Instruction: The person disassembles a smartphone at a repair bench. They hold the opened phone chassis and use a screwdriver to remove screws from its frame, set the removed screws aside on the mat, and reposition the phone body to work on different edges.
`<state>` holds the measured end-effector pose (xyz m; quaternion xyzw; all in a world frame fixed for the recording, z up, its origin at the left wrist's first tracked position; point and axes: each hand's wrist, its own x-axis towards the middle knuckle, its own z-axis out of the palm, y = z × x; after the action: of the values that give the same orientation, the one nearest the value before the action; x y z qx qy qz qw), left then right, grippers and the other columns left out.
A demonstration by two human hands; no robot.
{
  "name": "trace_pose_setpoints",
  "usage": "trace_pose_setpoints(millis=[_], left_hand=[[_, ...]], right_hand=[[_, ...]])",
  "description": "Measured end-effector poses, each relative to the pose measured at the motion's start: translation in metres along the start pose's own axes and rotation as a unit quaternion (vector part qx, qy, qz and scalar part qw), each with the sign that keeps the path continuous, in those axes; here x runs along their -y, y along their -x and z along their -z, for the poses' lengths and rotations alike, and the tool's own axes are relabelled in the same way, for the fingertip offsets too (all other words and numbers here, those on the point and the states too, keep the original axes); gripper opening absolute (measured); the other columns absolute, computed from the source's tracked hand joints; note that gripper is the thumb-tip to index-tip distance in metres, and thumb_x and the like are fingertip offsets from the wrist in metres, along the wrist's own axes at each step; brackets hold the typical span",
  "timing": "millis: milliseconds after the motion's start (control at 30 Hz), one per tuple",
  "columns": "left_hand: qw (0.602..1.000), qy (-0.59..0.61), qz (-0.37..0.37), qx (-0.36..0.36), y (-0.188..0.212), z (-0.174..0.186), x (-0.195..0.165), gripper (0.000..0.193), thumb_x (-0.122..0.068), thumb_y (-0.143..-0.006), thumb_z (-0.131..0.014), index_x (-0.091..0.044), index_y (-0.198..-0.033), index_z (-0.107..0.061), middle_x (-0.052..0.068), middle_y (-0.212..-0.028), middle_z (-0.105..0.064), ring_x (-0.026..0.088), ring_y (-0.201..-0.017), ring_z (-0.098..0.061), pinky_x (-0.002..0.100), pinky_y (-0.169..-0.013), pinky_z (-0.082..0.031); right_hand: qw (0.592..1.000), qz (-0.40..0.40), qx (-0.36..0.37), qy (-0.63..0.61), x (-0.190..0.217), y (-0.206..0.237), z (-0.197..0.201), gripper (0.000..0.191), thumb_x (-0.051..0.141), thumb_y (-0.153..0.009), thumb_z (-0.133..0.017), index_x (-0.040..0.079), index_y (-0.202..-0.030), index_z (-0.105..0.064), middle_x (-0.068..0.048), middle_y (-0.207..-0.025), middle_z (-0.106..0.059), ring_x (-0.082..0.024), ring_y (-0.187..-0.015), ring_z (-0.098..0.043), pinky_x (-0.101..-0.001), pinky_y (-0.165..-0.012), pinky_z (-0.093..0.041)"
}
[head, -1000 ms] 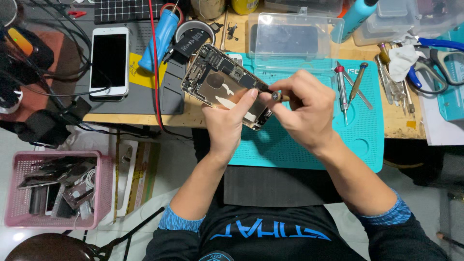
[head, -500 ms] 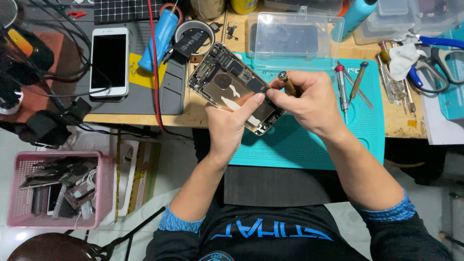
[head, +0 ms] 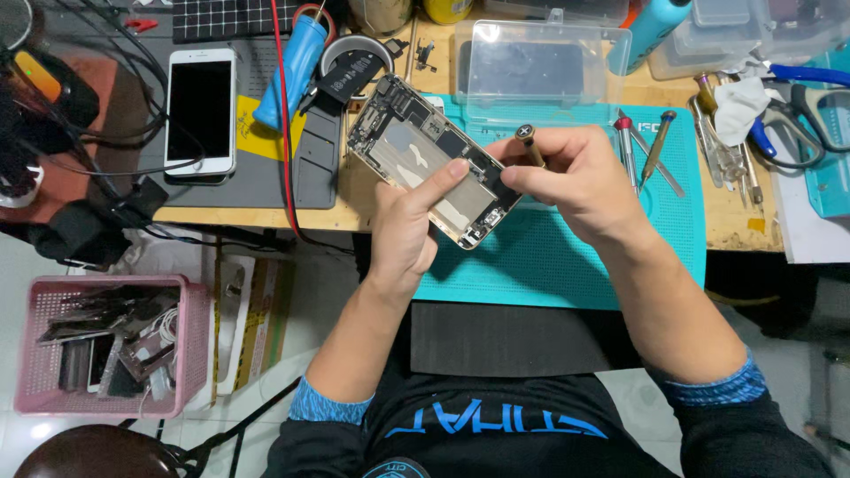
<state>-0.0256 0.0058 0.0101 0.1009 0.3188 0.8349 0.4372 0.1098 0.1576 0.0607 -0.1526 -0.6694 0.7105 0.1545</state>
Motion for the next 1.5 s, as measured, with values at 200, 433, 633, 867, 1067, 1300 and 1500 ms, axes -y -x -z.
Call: trace_pose_setpoints(millis=[200, 433, 633, 867, 1067, 1300, 1500], left_hand=[[0.994, 0.071, 0.079, 0.028, -0.011, 0.011, -0.003, 0.028, -0.001, -0.094, -0.072, 0.004, -0.119, -0.062, 0.012, -0.108, -0.071, 0.021, -0.095, -0.073, 0.037, -0.085, -0.061], [0.983, 0.109, 0.138, 0.052, -0.012, 0.013, -0.001, 0.028, -0.004, -0.09, -0.071, 0.005, -0.115, -0.064, 0.015, -0.106, -0.074, 0.024, -0.095, -0.075, 0.037, -0.087, -0.062], [0.998, 0.017, -0.005, 0.06, -0.003, 0.008, 0.005, 0.026, 0.003, -0.094, -0.074, 0.003, -0.119, -0.068, 0.009, -0.112, -0.073, 0.017, -0.102, -0.07, 0.033, -0.095, -0.055], [0.985, -0.101, -0.126, 0.065, 0.009, -0.003, 0.013, 0.021, 0.007, -0.094, -0.075, 0.003, -0.114, -0.071, 0.008, -0.11, -0.075, 0.016, -0.099, -0.071, 0.031, -0.093, -0.056], [0.974, -0.154, -0.161, 0.051, 0.014, -0.008, 0.014, 0.019, 0.007, -0.093, -0.077, 0.003, -0.112, -0.073, 0.007, -0.108, -0.076, 0.014, -0.097, -0.071, 0.029, -0.091, -0.057], [0.969, -0.176, -0.169, 0.048, 0.015, -0.01, 0.012, 0.019, 0.005, -0.094, -0.076, 0.003, -0.113, -0.075, 0.005, -0.109, -0.075, 0.012, -0.096, -0.07, 0.028, -0.089, -0.057], [0.965, -0.193, -0.175, 0.028, 0.014, -0.011, 0.012, 0.016, 0.005, -0.093, -0.077, 0.002, -0.109, -0.074, 0.004, -0.105, -0.075, 0.012, -0.092, -0.07, 0.027, -0.084, -0.057]], right_hand=[[0.994, -0.045, -0.007, -0.097, 0.004, 0.001, 0.004, 0.024, 0.005, -0.096, -0.067, -0.007, -0.115, -0.075, 0.003, -0.074, -0.059, -0.005, -0.059, -0.041, -0.02, -0.052, -0.032], [0.994, -0.033, 0.005, -0.107, 0.003, 0.004, 0.004, 0.022, 0.004, -0.095, -0.068, -0.006, -0.114, -0.074, 0.001, -0.078, -0.063, -0.006, -0.062, -0.044, -0.0212, -0.057, -0.037], [1.0, 0.004, -0.02, -0.015, 0.01, 0.008, -0.005, 0.021, 0.004, -0.091, -0.073, -0.005, -0.11, -0.073, 0.001, -0.084, -0.066, -0.004, -0.069, -0.052, -0.0198, -0.06, -0.039], [0.99, 0.085, -0.073, 0.09, 0.009, 0.011, -0.019, 0.006, 0.001, -0.094, -0.076, -0.004, -0.096, -0.073, 0.002, -0.087, -0.065, -0.002, -0.073, -0.05, -0.0196, -0.062, -0.037], [0.993, 0.073, -0.078, 0.058, 0.006, 0.01, -0.017, 0.005, 0.001, -0.093, -0.076, -0.001, -0.093, -0.071, 0.003, -0.083, -0.063, -0.001, -0.071, -0.048, -0.0194, -0.061, -0.035], [0.994, 0.06, -0.075, 0.052, 0.002, 0.01, -0.016, 0.003, 0.001, -0.094, -0.075, 0.0, -0.093, -0.071, 0.004, -0.079, -0.062, -0.001, -0.069, -0.05, -0.0194, -0.06, -0.036], [0.993, 0.048, -0.088, 0.066, -0.001, 0.006, -0.016, 0.006, 0.003, -0.095, -0.075, -0.001, -0.092, -0.072, 0.004, -0.078, -0.061, -0.001, -0.068, -0.048, -0.0191, -0.059, -0.034]])
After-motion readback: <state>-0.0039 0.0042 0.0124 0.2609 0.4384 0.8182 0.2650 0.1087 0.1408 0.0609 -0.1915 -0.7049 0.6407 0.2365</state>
